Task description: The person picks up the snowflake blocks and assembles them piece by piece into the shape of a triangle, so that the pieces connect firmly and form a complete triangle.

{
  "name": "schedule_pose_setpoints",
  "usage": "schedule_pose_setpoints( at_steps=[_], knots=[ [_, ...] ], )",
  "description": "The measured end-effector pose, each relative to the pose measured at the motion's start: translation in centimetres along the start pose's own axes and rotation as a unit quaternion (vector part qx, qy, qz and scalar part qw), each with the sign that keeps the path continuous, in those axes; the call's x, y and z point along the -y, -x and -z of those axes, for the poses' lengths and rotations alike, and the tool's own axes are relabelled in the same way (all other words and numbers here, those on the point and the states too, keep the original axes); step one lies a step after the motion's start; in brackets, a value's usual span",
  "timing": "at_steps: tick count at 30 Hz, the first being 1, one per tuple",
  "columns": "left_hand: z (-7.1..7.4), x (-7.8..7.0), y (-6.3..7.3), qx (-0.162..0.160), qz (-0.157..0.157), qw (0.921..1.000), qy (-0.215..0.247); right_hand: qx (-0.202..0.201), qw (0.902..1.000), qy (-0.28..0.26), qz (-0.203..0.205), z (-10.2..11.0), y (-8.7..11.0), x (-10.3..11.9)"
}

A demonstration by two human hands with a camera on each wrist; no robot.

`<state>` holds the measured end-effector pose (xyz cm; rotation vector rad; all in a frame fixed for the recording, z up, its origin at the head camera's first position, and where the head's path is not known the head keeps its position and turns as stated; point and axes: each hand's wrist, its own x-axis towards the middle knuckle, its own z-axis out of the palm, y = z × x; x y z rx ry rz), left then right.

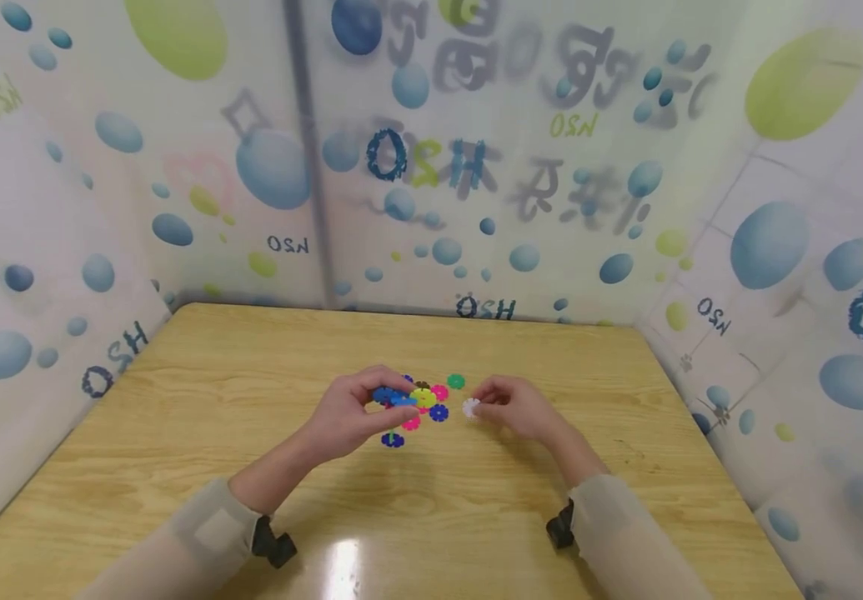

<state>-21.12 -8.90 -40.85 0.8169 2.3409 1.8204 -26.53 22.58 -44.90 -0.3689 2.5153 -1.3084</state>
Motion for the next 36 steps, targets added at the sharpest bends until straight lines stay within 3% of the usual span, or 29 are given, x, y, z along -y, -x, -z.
schedule_pose_setpoints(
  at_steps=[6,12,27,36],
  knots=[
    [0.1,0.1,-0.1,-0.001,-0.013,0.9999,-0.006,-0.041,0.994,-0.097,0.029,-0.7,2.3,2.1],
    [0.1,0.2,-0.1,-0.002,-0.016,0.9999,0.0,-0.04,0.9826,-0.167,0.07,-1.4,4.0,4.3],
    [0.1,0.3,-0.1,-0.01,-0.005,0.9999,-0.008,-0.013,0.972,-0.215,0.093,-1.9,5.0,6.6],
    [0.1,0.2,0.0,-0.015,0.002,0.9997,-0.02,-0.01,0.9719,-0.217,0.09,-2.0,5.1,6.9]
  ],
)
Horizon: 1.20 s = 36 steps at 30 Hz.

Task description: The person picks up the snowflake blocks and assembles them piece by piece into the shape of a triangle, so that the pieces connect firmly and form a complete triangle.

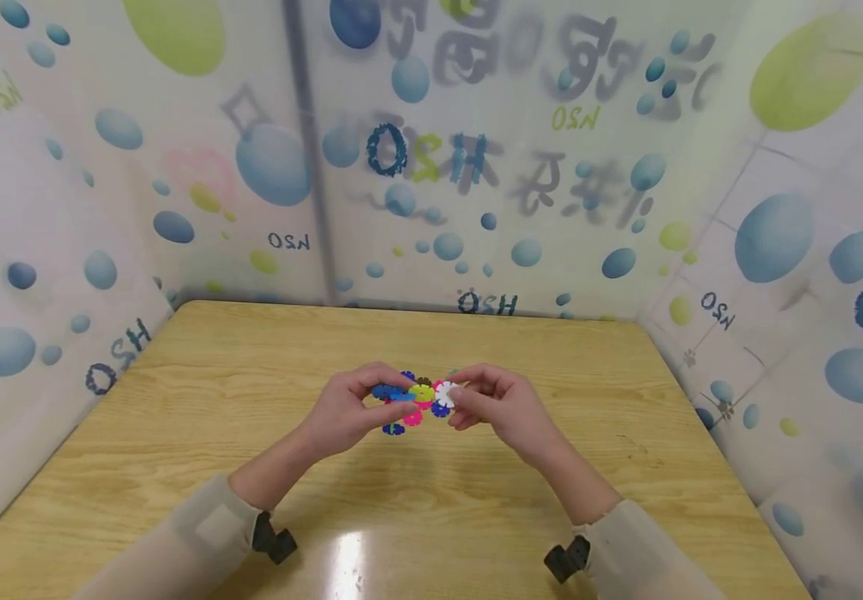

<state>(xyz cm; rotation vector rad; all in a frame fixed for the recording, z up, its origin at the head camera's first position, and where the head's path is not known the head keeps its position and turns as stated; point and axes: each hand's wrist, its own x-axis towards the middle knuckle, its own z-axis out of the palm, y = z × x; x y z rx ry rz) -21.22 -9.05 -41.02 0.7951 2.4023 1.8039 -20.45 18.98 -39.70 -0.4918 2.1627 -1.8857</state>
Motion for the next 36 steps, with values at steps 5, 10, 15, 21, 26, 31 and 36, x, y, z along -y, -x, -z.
schedule_pose_setpoints(
  at_steps=[5,10,15,21,26,31,36],
  knots=[
    [-0.02,-0.07,0.02,-0.004,-0.001,1.0,-0.006,0.005,1.0,0.005,0.001,-0.08,-0.04,0.25],
    [0.01,-0.09,0.03,-0.004,0.005,0.9998,-0.018,0.005,0.9999,0.016,0.004,-0.19,-0.04,0.45],
    [0.04,-0.1,0.09,-0.004,0.017,0.9996,-0.021,0.01,0.9997,0.021,-0.003,-0.09,-0.07,0.5],
    [0.08,-0.02,0.23,-0.001,0.031,0.9995,-0.009,0.024,0.9993,0.027,-0.008,0.08,-0.07,0.52],
    [0.11,-0.02,0.31,0.004,0.036,0.9994,-0.002,0.026,0.9995,0.014,-0.005,-0.05,-0.01,0.39],
    [0.08,0.0,0.3,0.009,0.027,0.9996,0.009,0.023,0.9997,0.001,0.002,-0.27,0.13,0.17],
    [0.01,-0.05,0.31,0.014,0.013,0.9995,0.024,0.022,0.9997,-0.011,-0.002,-0.44,0.18,0.06]
  ],
)
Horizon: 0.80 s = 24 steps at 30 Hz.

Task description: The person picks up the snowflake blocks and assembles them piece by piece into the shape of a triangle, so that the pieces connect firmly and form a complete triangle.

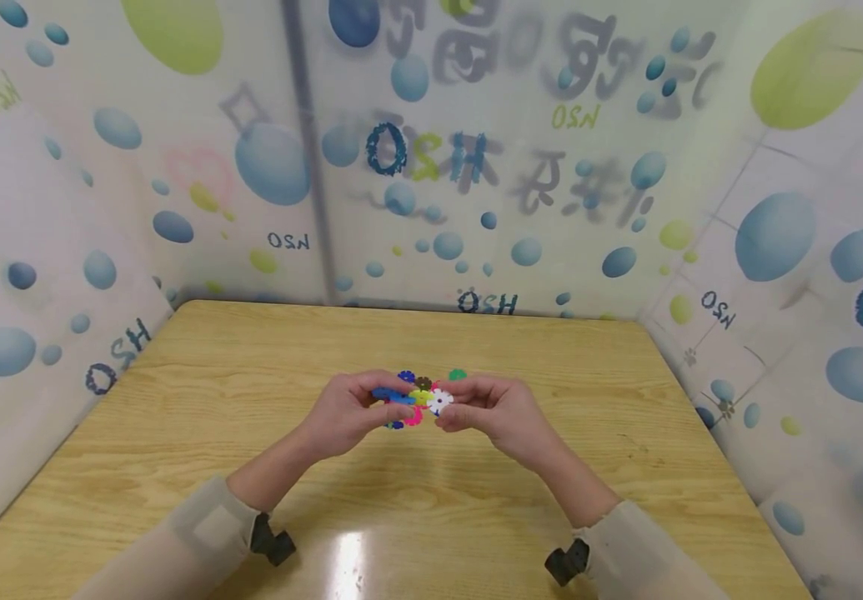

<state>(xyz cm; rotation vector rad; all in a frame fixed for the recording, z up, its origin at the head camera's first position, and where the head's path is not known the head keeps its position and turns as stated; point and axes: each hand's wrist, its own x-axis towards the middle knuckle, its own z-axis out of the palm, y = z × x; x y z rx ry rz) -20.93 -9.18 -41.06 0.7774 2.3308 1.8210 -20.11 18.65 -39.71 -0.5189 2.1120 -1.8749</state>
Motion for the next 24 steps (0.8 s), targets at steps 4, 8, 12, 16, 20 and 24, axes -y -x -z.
schedule_pose_setpoints(
  at_steps=[4,8,12,16,20,24],
  knots=[
    [-0.1,-0.1,0.0,0.002,-0.002,1.0,0.005,-0.004,1.0,-0.001,-0.006,0.0,0.0,0.0],
    [0.0,0.0,0.0,0.002,0.002,1.0,0.006,-0.006,1.0,0.002,-0.006,-0.1,-0.1,0.0],
    [0.1,0.1,0.0,0.002,0.007,1.0,0.005,-0.006,1.0,0.005,0.0,-0.4,-0.2,-0.1],
    [0.1,0.4,0.2,0.0,0.013,0.9999,0.011,-0.008,0.9993,0.036,0.008,-0.9,-0.4,-0.4],
    [-0.1,0.9,0.2,-0.011,-0.004,0.9999,0.012,-0.015,0.9976,0.068,0.009,-1.4,-0.5,-0.6],
    [-0.2,1.0,0.2,-0.022,-0.018,0.9995,0.01,-0.02,0.9975,0.068,0.007,-1.4,-0.6,-0.7]
  ],
)
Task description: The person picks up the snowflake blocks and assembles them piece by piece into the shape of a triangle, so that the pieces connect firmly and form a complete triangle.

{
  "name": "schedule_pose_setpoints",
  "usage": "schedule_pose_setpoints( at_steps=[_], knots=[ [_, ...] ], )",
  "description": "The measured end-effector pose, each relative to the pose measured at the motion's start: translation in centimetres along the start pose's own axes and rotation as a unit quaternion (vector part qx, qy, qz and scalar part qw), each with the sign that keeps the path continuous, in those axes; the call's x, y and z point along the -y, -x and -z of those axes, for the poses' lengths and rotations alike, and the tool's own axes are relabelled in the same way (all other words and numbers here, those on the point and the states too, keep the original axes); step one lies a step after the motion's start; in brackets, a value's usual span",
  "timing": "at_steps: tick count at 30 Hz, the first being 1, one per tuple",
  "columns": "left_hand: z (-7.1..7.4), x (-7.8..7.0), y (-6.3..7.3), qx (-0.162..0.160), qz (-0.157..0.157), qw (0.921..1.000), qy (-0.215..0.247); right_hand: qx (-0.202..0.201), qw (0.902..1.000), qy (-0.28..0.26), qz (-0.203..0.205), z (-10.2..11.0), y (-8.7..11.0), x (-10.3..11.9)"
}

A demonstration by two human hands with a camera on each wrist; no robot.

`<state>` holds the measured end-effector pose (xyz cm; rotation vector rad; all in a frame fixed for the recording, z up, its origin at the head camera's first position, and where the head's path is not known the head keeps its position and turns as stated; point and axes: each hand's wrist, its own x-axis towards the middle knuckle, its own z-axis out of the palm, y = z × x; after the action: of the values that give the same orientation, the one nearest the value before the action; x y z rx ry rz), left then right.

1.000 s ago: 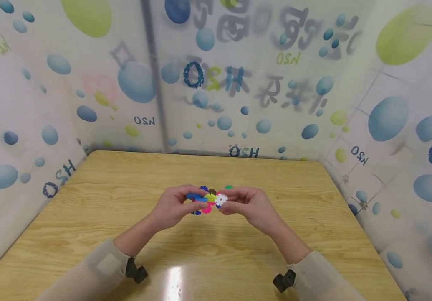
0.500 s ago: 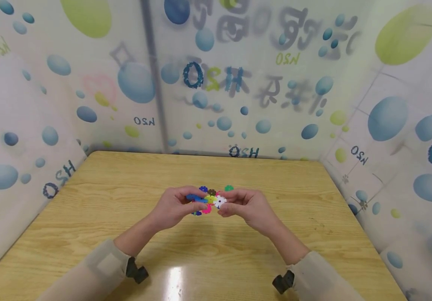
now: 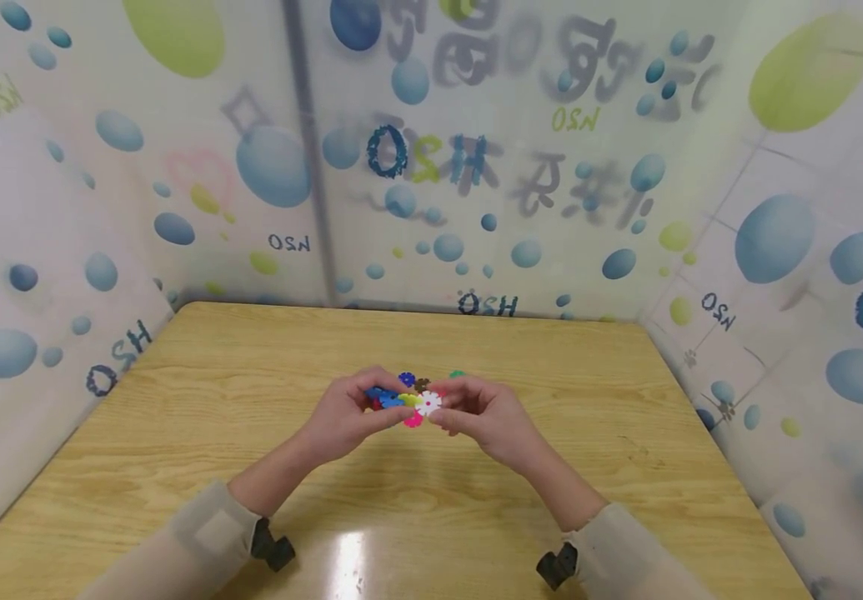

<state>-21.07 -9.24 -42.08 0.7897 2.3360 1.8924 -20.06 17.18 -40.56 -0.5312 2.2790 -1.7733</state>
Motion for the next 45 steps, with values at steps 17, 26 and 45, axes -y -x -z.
schedule_pose_setpoints(
  at_steps=[17,26,45],
  knots=[
    [-0.1,-0.6,-0.1,-0.008,0.05,0.9986,0.015,0.003,0.9998,0.022,0.004,0.4,-0.1,-0.3],
    [0.6,-0.8,-0.2,-0.029,0.04,0.9988,0.001,0.0,0.998,0.056,-0.029,2.6,-1.8,-2.3],
    [0.7,-0.9,-0.3,-0.031,0.038,0.9988,0.003,0.097,0.9735,0.16,-0.132,3.4,-6.9,-6.4]
  ],
)
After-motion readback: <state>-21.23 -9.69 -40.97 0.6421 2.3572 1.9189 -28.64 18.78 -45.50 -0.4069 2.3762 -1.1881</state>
